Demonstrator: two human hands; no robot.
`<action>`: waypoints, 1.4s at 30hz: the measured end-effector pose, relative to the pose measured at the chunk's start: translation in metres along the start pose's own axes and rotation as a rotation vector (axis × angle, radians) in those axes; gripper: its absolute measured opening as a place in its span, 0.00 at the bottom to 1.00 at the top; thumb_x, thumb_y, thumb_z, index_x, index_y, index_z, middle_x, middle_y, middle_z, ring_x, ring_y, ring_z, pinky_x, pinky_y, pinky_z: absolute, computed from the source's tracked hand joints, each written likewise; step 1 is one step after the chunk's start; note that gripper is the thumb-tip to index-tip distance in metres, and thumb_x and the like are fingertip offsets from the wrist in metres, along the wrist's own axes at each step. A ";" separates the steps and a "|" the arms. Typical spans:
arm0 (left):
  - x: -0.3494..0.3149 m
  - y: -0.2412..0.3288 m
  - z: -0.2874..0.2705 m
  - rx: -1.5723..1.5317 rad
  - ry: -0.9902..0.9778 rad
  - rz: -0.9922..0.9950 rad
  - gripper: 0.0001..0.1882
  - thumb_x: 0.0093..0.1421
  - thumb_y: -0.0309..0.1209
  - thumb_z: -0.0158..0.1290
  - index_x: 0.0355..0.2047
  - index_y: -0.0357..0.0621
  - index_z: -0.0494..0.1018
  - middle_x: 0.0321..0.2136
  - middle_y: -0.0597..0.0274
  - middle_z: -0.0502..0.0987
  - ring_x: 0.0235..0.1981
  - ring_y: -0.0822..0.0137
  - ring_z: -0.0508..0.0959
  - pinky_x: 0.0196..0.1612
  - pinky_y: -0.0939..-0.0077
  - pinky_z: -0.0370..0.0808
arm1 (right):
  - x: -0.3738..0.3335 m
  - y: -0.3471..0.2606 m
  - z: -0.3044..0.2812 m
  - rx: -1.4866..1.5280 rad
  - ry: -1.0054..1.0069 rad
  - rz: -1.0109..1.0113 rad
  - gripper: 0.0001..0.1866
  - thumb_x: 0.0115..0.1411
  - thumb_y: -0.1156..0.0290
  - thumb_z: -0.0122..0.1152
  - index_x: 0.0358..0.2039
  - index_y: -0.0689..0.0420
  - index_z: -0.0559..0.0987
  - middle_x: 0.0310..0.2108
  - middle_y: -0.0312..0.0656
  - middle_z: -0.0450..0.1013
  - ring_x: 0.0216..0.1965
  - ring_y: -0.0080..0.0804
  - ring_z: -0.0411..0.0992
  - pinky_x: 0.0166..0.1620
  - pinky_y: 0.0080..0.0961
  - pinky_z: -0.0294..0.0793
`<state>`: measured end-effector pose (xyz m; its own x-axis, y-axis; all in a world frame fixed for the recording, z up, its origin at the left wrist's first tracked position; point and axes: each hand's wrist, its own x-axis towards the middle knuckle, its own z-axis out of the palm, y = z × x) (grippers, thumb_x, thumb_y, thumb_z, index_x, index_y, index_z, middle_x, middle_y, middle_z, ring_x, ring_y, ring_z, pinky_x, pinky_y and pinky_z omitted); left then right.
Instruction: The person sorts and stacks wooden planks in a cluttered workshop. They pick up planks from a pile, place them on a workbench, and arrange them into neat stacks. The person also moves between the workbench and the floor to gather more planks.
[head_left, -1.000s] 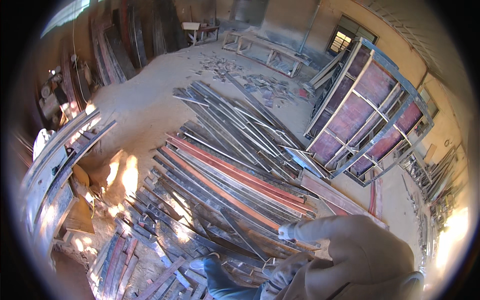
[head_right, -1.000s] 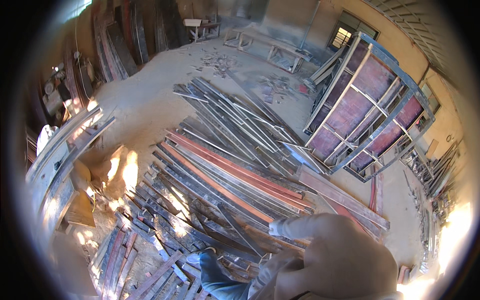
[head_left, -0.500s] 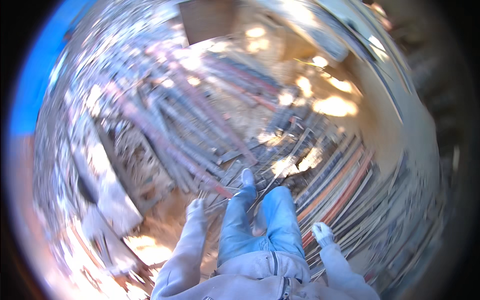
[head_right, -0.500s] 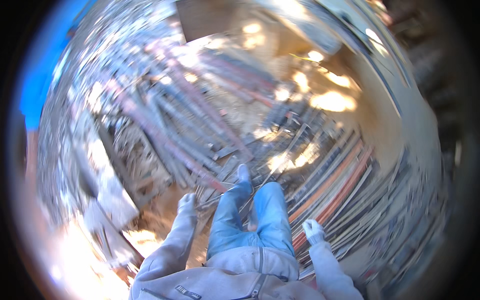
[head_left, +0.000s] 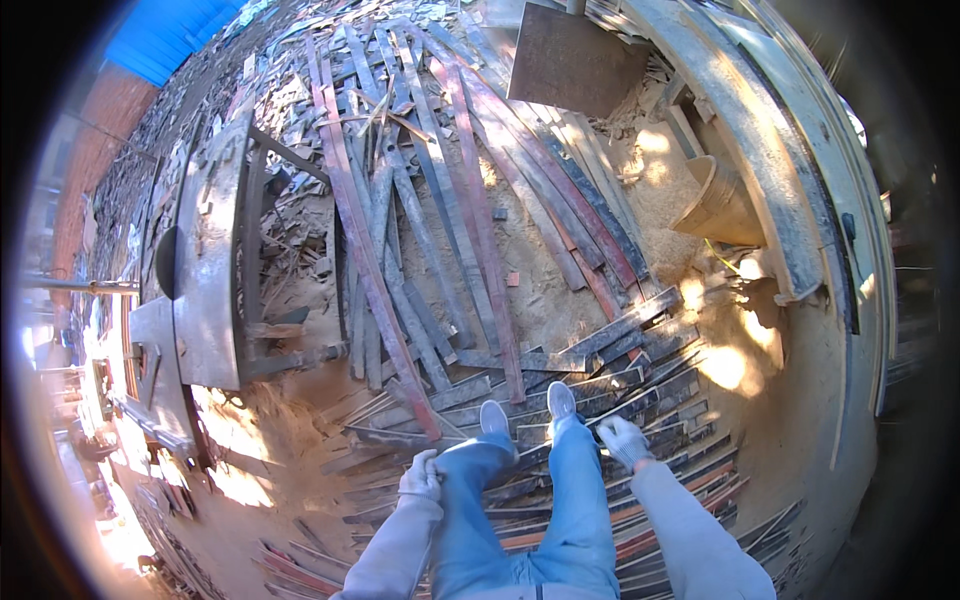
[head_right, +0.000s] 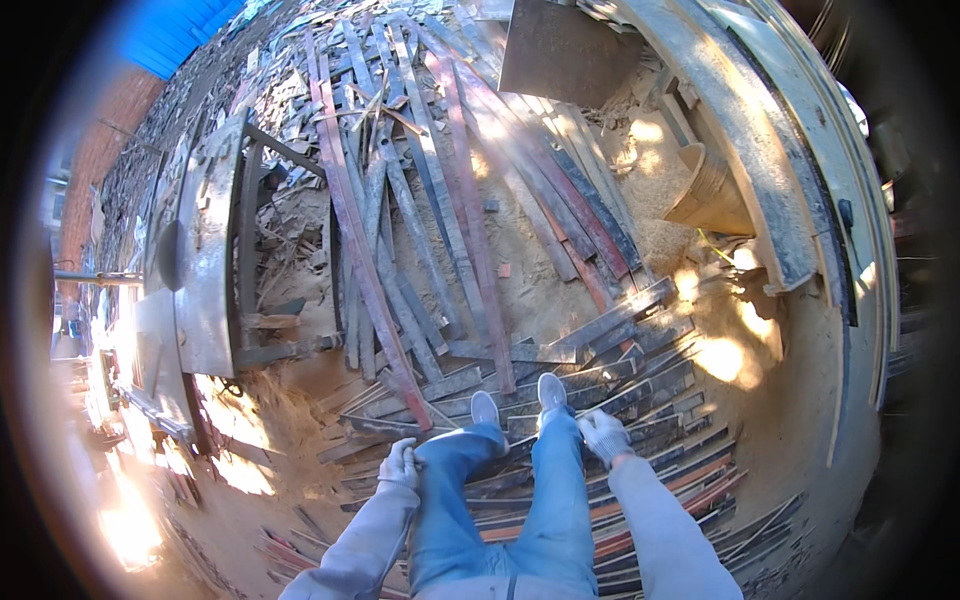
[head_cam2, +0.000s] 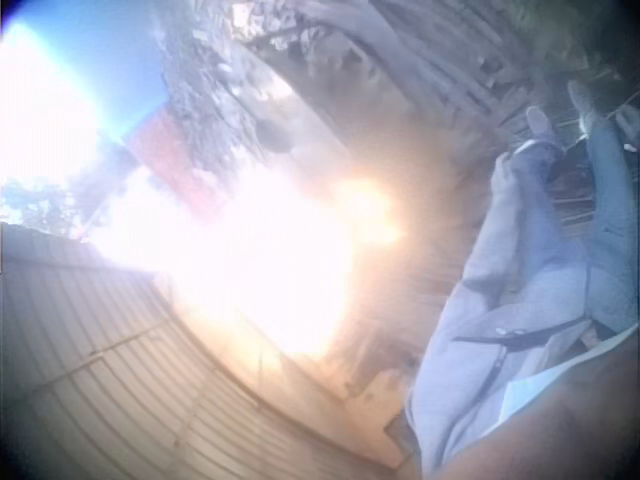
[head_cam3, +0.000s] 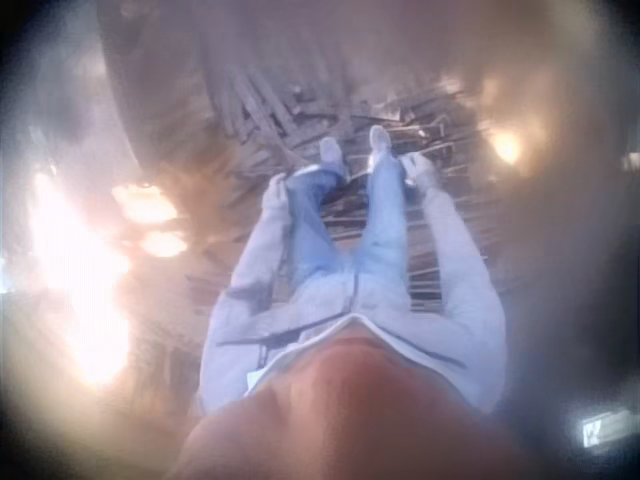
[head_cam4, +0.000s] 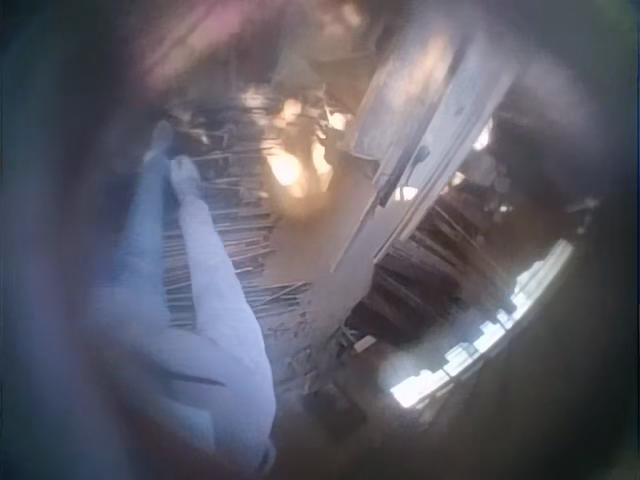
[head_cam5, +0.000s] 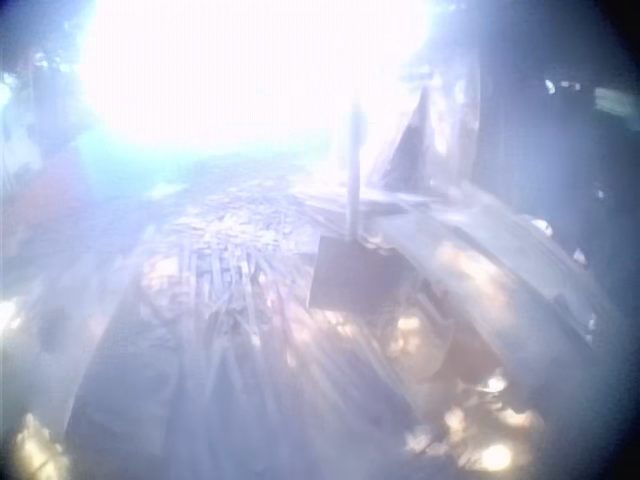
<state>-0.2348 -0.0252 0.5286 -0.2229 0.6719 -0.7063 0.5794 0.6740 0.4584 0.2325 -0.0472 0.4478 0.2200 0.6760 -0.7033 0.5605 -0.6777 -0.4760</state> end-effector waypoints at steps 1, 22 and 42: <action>0.011 -0.001 0.017 0.105 0.065 0.238 0.15 0.73 0.35 0.54 0.57 0.48 0.78 0.45 0.44 0.84 0.50 0.46 0.82 0.56 0.52 0.78 | 0.040 -0.010 0.004 0.032 -0.040 -0.049 0.23 0.68 0.48 0.63 0.49 0.54 0.86 0.46 0.55 0.84 0.53 0.52 0.82 0.56 0.46 0.79; 0.110 -0.038 0.065 0.208 0.082 0.749 0.26 0.56 0.38 0.68 0.51 0.34 0.83 0.45 0.47 0.85 0.46 0.50 0.85 0.52 0.59 0.81 | 0.473 -0.062 0.365 -0.372 -0.013 -0.190 0.70 0.52 0.38 0.76 0.78 0.70 0.47 0.63 0.65 0.72 0.64 0.55 0.74 0.65 0.46 0.73; 0.153 -0.028 0.063 -0.080 -0.036 0.555 0.28 0.63 0.44 0.68 0.55 0.34 0.82 0.44 0.48 0.86 0.46 0.55 0.87 0.54 0.64 0.82 | 0.537 -0.092 0.222 -0.458 0.392 -0.614 0.63 0.49 0.23 0.70 0.68 0.65 0.67 0.58 0.62 0.72 0.57 0.60 0.75 0.58 0.51 0.76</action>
<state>-0.2355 0.0390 0.3740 0.1260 0.9226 -0.3645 0.5405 0.2443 0.8051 0.1220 0.3136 -0.0033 -0.0150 0.9930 -0.1175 0.9188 -0.0327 -0.3935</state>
